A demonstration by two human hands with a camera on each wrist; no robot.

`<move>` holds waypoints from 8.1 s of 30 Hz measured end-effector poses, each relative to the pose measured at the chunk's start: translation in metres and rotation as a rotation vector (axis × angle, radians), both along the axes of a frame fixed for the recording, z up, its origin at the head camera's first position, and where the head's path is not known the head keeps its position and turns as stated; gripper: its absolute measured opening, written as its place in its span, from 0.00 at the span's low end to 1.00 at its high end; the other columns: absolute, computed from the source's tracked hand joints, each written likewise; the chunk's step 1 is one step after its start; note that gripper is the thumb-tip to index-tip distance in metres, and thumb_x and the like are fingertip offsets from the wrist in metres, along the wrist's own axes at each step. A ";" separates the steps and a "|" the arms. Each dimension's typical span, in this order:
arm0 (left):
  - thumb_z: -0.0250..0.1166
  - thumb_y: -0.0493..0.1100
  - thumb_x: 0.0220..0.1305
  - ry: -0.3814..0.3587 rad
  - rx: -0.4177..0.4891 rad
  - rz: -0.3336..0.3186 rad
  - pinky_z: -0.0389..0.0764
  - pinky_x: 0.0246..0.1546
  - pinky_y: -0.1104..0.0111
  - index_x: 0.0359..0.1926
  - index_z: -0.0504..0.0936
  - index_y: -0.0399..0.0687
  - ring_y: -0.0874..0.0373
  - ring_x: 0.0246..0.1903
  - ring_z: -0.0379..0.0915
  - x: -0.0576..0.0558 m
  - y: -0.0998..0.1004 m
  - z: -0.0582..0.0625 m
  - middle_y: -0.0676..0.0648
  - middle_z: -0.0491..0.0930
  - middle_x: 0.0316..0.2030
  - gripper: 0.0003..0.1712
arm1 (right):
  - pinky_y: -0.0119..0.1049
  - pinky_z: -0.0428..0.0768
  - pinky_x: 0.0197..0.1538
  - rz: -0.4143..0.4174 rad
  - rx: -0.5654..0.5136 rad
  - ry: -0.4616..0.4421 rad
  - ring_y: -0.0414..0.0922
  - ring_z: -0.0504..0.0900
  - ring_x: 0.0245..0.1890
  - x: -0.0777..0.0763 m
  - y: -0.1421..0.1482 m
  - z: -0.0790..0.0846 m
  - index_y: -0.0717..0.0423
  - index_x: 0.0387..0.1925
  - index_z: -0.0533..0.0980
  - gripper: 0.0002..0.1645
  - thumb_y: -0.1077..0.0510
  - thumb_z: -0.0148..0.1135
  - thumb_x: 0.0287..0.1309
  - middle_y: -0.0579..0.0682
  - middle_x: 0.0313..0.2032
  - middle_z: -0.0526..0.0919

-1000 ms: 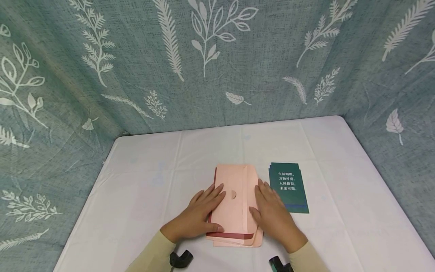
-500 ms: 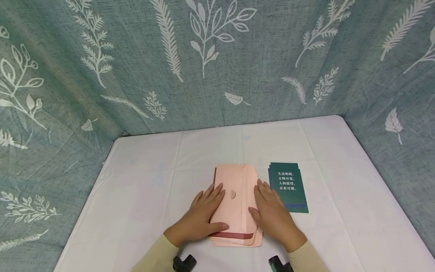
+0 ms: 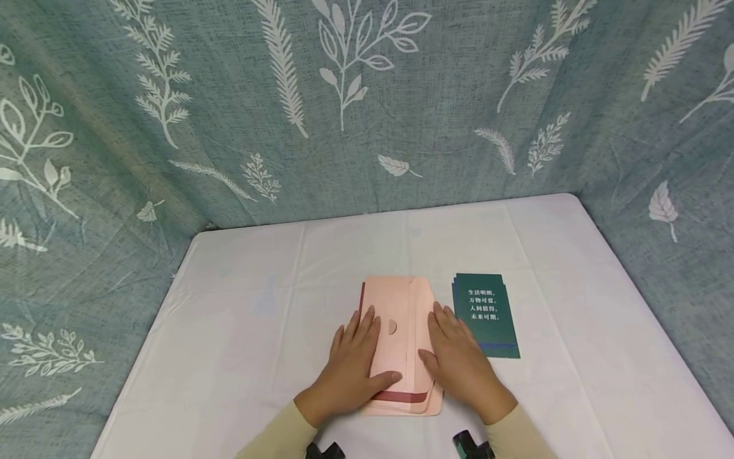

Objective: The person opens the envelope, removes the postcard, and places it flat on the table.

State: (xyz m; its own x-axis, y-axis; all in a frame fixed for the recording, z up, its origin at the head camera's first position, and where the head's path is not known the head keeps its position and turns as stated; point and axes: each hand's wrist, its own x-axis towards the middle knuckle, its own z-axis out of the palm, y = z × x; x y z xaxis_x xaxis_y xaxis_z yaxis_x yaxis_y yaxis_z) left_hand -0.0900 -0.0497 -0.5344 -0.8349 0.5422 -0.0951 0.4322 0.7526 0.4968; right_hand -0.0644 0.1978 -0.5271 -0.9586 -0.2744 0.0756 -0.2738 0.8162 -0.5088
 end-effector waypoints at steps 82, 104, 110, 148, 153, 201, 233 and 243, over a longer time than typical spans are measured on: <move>0.62 0.62 0.75 0.043 0.166 0.219 0.40 0.74 0.28 0.83 0.55 0.27 0.31 0.83 0.29 0.018 0.034 -0.004 0.32 0.40 0.86 0.54 | 0.66 0.58 0.77 0.097 0.063 0.147 0.61 0.62 0.80 -0.004 -0.009 -0.005 0.65 0.75 0.74 0.31 0.66 0.67 0.73 0.59 0.78 0.69; 0.60 0.61 0.76 0.031 0.172 0.213 0.39 0.74 0.29 0.83 0.54 0.27 0.31 0.83 0.27 0.017 0.034 -0.003 0.33 0.38 0.86 0.53 | 0.66 0.57 0.77 0.205 0.023 0.014 0.62 0.60 0.80 -0.001 -0.012 -0.002 0.63 0.76 0.74 0.30 0.64 0.63 0.76 0.58 0.79 0.68; 0.60 0.61 0.76 0.029 0.174 0.214 0.38 0.74 0.28 0.83 0.54 0.27 0.31 0.83 0.27 0.017 0.035 -0.002 0.33 0.38 0.86 0.53 | 0.66 0.56 0.77 0.203 0.021 -0.009 0.62 0.59 0.81 0.000 -0.012 -0.003 0.61 0.74 0.76 0.28 0.63 0.62 0.77 0.57 0.77 0.71; 0.60 0.62 0.76 0.016 0.172 0.214 0.39 0.74 0.28 0.83 0.55 0.28 0.31 0.83 0.27 0.016 0.034 -0.002 0.34 0.38 0.86 0.53 | 0.69 0.55 0.77 0.153 0.036 -0.016 0.59 0.62 0.80 0.003 -0.009 0.007 0.60 0.73 0.78 0.28 0.67 0.60 0.75 0.54 0.78 0.71; 0.61 0.62 0.76 0.025 0.169 0.213 0.39 0.74 0.28 0.83 0.55 0.27 0.30 0.83 0.28 0.016 0.035 -0.001 0.33 0.38 0.86 0.53 | 0.69 0.56 0.76 0.155 0.061 -0.008 0.60 0.63 0.80 0.003 -0.009 0.007 0.60 0.72 0.79 0.28 0.67 0.61 0.74 0.55 0.77 0.72; 0.64 0.62 0.73 0.057 0.140 0.220 0.42 0.74 0.28 0.82 0.57 0.26 0.29 0.83 0.31 0.016 0.035 -0.002 0.32 0.42 0.85 0.54 | 0.74 0.63 0.71 0.056 0.122 0.014 0.63 0.69 0.76 0.005 -0.008 0.014 0.61 0.68 0.83 0.25 0.63 0.67 0.72 0.57 0.74 0.76; 0.66 0.61 0.72 0.036 0.159 0.231 0.40 0.74 0.29 0.82 0.58 0.27 0.30 0.83 0.31 0.016 0.036 -0.002 0.33 0.41 0.86 0.55 | 0.75 0.64 0.70 -0.021 0.109 0.014 0.66 0.71 0.74 0.004 0.007 0.018 0.64 0.63 0.85 0.23 0.62 0.69 0.69 0.61 0.70 0.79; 0.66 0.61 0.72 0.042 0.152 0.229 0.40 0.74 0.29 0.82 0.58 0.27 0.30 0.83 0.31 0.016 0.036 -0.002 0.32 0.42 0.85 0.55 | 0.74 0.63 0.71 -0.028 0.088 -0.003 0.66 0.70 0.74 0.003 0.010 0.019 0.64 0.63 0.85 0.22 0.64 0.67 0.69 0.60 0.70 0.79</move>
State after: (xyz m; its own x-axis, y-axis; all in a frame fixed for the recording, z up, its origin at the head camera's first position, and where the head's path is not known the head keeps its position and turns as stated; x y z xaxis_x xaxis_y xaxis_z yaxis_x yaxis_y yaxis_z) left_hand -0.0741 -0.0135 -0.5364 -0.9388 0.3443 0.0100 0.2819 0.7514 0.5966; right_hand -0.0611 0.2078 -0.5081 -0.9664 -0.2525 0.0492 -0.2482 0.8651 -0.4360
